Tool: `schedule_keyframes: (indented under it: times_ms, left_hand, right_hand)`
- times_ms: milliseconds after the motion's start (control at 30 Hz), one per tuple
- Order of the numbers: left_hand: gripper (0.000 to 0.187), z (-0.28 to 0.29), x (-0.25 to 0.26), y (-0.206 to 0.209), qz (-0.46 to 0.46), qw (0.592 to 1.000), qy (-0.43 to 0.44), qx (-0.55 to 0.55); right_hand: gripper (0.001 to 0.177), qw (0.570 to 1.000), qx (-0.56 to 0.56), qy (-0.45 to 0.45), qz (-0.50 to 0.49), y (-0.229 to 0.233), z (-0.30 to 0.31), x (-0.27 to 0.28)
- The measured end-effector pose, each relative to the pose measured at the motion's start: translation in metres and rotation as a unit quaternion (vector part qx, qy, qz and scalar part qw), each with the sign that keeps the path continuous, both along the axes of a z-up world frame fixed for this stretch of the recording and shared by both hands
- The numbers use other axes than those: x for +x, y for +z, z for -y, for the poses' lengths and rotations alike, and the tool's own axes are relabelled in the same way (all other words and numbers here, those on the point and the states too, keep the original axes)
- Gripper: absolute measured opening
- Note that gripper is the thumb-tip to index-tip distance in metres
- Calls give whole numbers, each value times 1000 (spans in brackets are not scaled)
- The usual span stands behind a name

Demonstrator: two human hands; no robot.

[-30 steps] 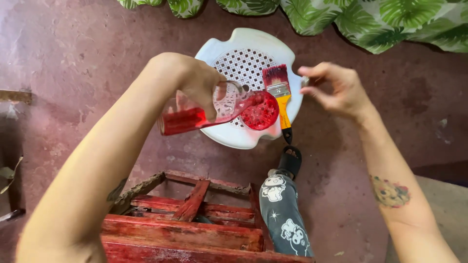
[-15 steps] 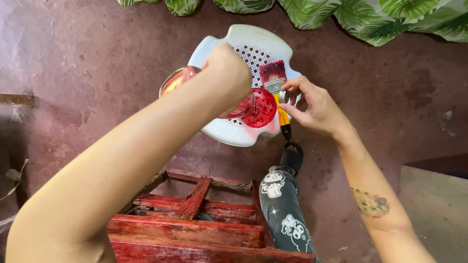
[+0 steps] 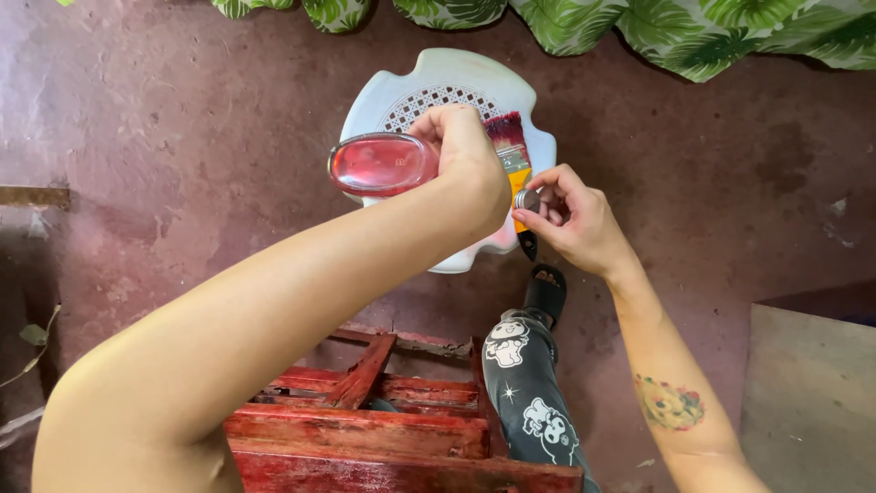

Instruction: The person paints a wooden chair with red paint using a paintbrush. They dip the brush into a small container of paint and apply it to the chair's backrest and seat, focusing on the carved details and slats.

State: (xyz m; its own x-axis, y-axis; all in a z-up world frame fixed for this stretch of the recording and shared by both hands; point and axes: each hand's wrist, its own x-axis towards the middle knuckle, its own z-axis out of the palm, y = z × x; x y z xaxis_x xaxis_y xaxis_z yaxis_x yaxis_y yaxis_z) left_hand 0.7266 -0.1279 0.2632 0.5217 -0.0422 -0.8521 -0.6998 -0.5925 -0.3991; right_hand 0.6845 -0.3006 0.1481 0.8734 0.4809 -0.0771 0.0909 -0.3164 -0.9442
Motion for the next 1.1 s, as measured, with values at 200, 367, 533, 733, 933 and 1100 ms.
schedule_keyframes:
  times_ms: [200,367,533,733,933,1100]
  left_hand:
    - [40,12,2,-16,7,999,-27,25]
    - [45,23,2,2,0,998,-55,23]
    - [35,37,7,-33,-9,988,-114,107]
    - [38,38,6,-48,-4,986,-110,125]
    - [36,33,4,-42,31,987,-114,109]
    - [49,29,4,4,23,1000,1,-9]
  right_hand:
    - [31,999,-14,-19,-23,6,5,-4]
    - [31,999,-16,-23,-17,7,9,-5]
    - [30,999,-19,-30,-19,5,10,-7]
    - [29,998,-12,-43,-33,0,18,-10]
    - [29,996,-16,-62,-62,1,22,-11]
    - [27,996,-8,-64,-63,2,21,-10]
